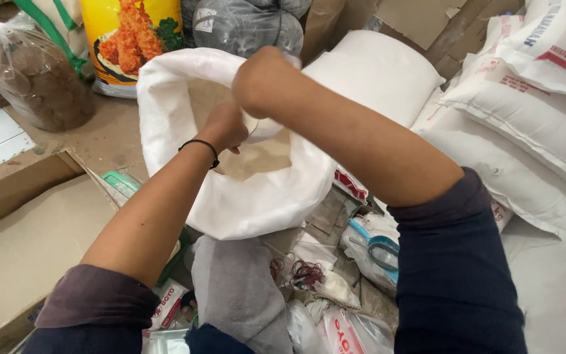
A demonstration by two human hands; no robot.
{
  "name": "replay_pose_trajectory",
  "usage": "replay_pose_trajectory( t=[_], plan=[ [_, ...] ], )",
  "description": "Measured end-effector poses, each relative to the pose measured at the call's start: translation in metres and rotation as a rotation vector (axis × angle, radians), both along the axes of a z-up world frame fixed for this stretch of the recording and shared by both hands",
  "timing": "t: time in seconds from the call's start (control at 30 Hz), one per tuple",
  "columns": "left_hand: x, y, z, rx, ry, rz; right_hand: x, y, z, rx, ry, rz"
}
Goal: The person scoops white powder from a large sack into smaller plastic bags, weighs each bag on a digital scale, and ties the bags closed by hand.
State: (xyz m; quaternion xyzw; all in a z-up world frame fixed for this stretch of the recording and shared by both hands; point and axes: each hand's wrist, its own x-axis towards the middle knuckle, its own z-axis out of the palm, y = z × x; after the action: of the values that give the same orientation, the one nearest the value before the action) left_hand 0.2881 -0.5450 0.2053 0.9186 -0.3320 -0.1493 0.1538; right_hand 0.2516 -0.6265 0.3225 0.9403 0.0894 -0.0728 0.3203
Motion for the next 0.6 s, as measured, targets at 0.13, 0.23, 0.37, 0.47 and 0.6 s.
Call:
replay_pose_trajectory(
  t=[0.13,0.23,0.37,0.47,0.6],
  plan=[
    [0.011,0.007,0.014,-0.208,0.205,0.169,-0.015,0.049,0.026,-0.094,0.130,-0.129],
    [0.025,0.014,0.006,-0.344,0.428,0.277,-0.032,0.068,0.049,-0.169,0.247,-0.249],
    [0.015,0.038,0.021,-0.464,0.420,0.240,0.005,-0.112,-0.148,-0.084,-0.209,0.487],
    [0.014,0.053,0.018,-0.494,0.322,0.197,0.017,-0.156,-0.319,0.229,-0.389,0.399],
    [0.017,0.063,0.003,-0.514,0.337,0.226,-0.051,-0.066,-0.188,0.526,-0.077,-0.088]
  ],
)
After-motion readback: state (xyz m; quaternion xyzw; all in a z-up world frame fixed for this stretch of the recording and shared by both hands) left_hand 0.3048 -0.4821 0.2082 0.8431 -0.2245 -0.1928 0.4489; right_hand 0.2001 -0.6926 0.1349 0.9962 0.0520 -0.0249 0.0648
